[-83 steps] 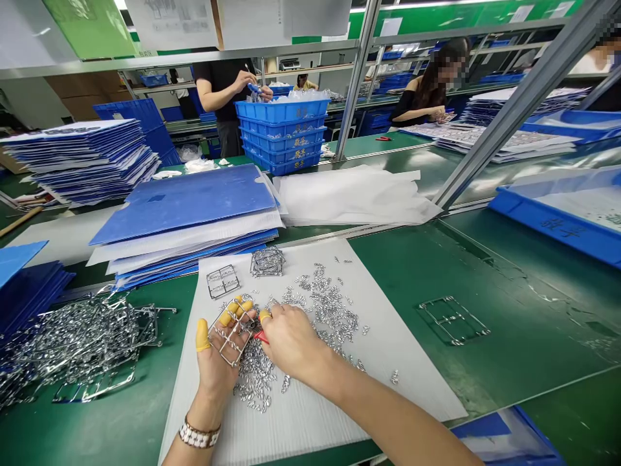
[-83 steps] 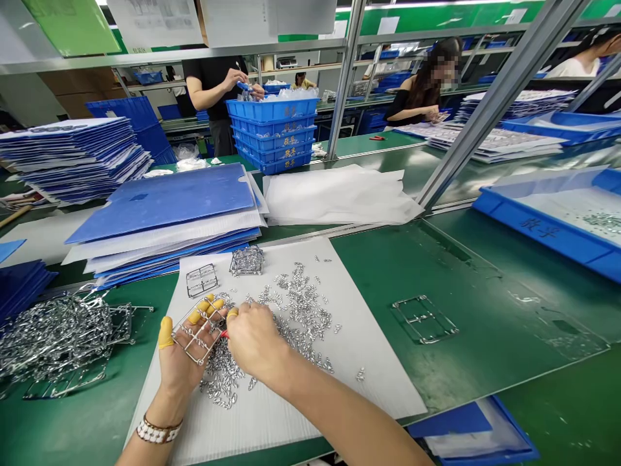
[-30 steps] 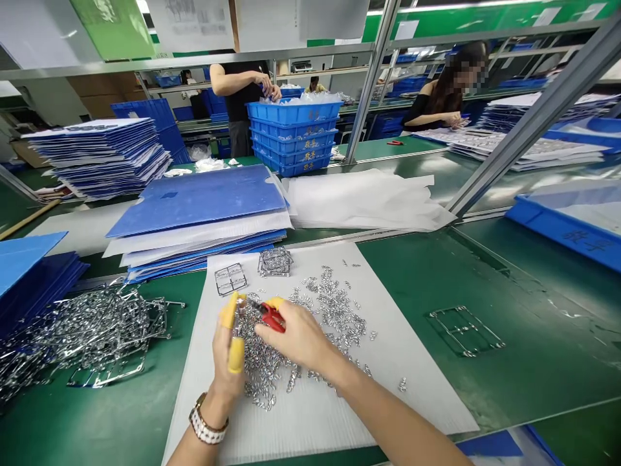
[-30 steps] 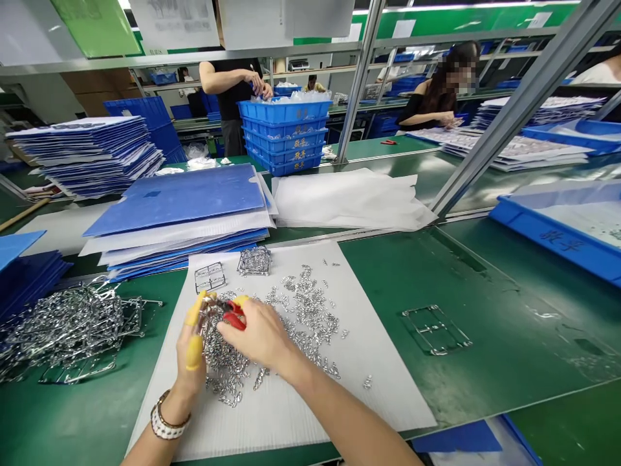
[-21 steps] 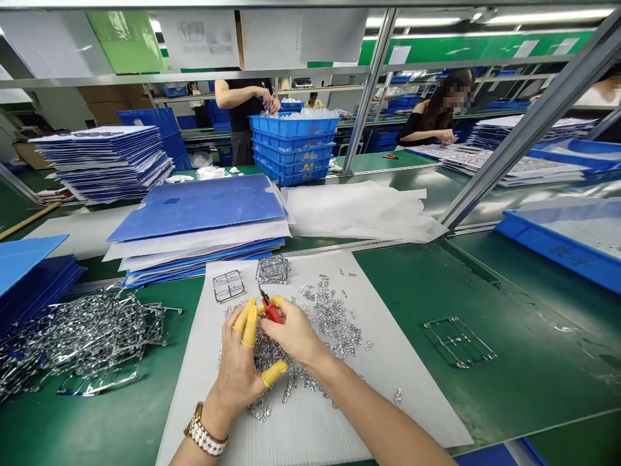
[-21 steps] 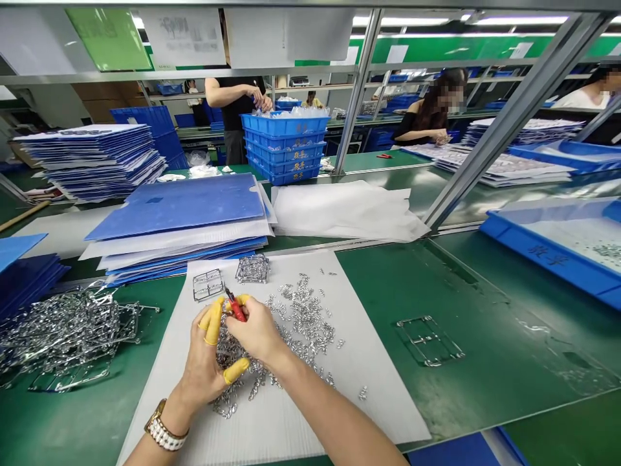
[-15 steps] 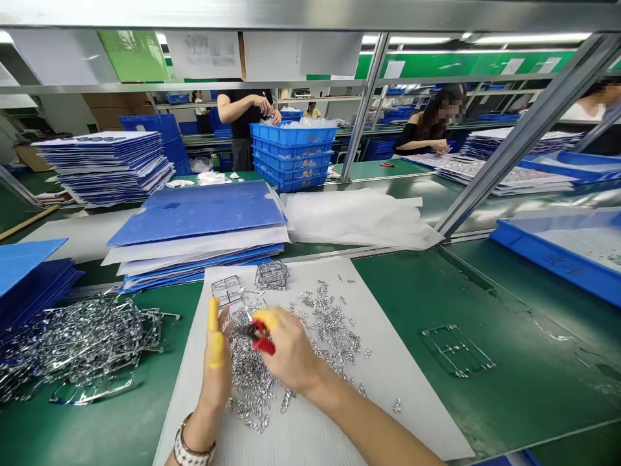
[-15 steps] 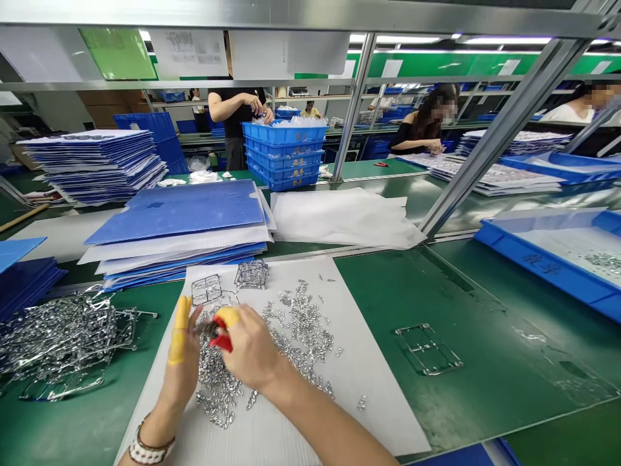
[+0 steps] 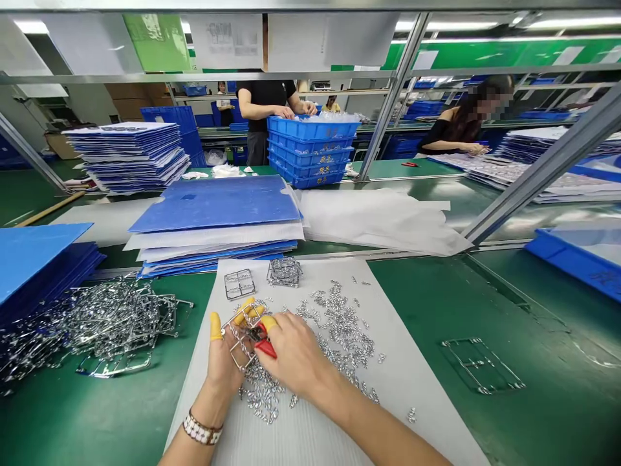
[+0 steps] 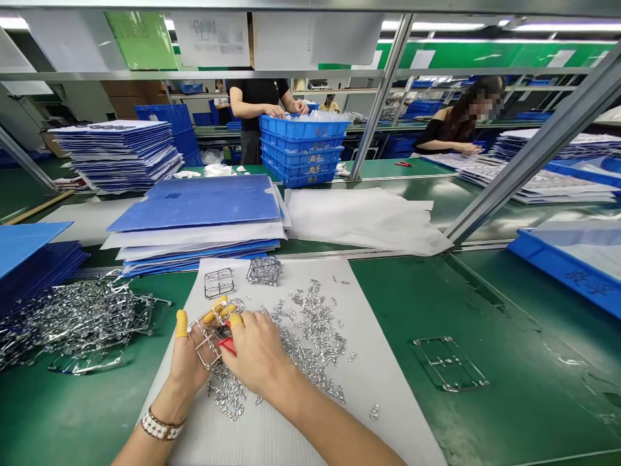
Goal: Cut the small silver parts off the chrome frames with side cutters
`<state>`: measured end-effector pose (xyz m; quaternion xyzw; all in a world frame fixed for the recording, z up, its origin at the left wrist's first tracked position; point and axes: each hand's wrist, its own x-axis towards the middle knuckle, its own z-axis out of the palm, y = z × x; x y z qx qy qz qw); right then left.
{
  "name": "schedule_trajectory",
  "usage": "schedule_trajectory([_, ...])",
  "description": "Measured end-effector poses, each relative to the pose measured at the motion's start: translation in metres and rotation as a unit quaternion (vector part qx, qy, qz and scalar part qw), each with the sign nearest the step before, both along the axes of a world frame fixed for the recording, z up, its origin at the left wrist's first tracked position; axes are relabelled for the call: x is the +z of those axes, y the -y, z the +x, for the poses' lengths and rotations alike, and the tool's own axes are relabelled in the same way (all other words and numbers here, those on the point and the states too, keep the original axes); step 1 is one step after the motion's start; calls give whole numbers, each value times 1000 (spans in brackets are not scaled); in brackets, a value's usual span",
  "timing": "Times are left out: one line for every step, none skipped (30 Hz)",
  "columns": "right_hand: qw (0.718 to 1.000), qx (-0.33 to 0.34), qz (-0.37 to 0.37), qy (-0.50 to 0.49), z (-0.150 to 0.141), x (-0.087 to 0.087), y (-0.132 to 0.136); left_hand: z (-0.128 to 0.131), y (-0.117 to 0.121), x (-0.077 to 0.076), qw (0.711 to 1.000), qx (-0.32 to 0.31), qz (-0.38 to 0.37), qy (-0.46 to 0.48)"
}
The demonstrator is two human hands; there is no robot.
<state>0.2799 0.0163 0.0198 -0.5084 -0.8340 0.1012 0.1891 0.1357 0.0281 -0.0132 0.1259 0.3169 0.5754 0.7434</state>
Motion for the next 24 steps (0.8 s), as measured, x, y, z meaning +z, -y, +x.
schedule_trajectory([999,-18,-11,24,0,2,-3,2,0,-2,1000,6,7,-9])
schedule_trajectory([999,-25,-20,44,-1,3,-5,3,1,-3,1000,9,13,-18])
schedule_trajectory([998,-25,-26,58,-2,5,-7,5,1,-4,999,13,17,-29])
schedule_trajectory([997,-21,-32,67,-3,6,-8,6,1,-4,999,16,21,-38])
schedule_trajectory([996,-18,-39,75,-4,8,-9,8,2,-4,998,20,23,-47])
schedule_trajectory([995,-13,-47,82,-5,10,-9,9,2,-3,998,23,23,-58])
schedule_trajectory([995,-10,-54,86,-6,12,-8,10,3,-2,997,27,21,-70])
schedule_trajectory([994,-7,-59,89,-7,14,-8,11,3,-1,996,30,17,-82])
schedule_trajectory([994,-6,-63,91,-7,15,-8,12,3,0,995,34,13,-93])
schedule_trajectory([994,-6,-64,91,-7,17,-8,12,3,1,994,37,10,-102])
schedule_trajectory([994,-6,-64,91,-7,18,-8,13,3,1,993,40,10,-108])
schedule_trajectory([994,-7,-63,90,-7,18,-8,13,3,1,993,43,12,-111])
schedule_trajectory([994,-8,-63,89,-7,19,-8,12,3,0,993,45,15,-112])
schedule_trajectory([994,-8,-64,88,-7,19,-8,12,3,-1,992,46,18,-113])
schedule_trajectory([994,-8,-65,88,-7,18,-9,12,2,-2,992,46,19,-116])
schedule_trajectory([994,-9,-66,88,-7,18,-9,12,2,-3,992,46,19,-119])
schedule_trajectory([994,-9,-67,88,-7,18,-9,12,2,-4,991,47,17,-125])
schedule_trajectory([994,-10,-68,88,-7,18,-9,12,2,-4,990,47,15,-131])
schedule_trajectory([994,-12,-69,88,-7,18,-8,12,2,-5,989,49,11,-137])
schedule_trajectory([994,-13,-69,87,-7,18,-8,12,2,-5,989,51,9,-142])
schedule_trajectory([994,-15,-70,86,-7,19,-8,12,2,-4,988,54,11,-145])
schedule_trajectory([994,-16,-70,86,-6,19,-8,13,2,-4,987,58,15,-146])
schedule_trajectory([994,-17,-70,87,-6,20,-8,13,2,-4,987,60,21,-147])
schedule_trajectory([993,-17,-71,88,-6,21,-7,13,2,-4,987,61,27,-147])
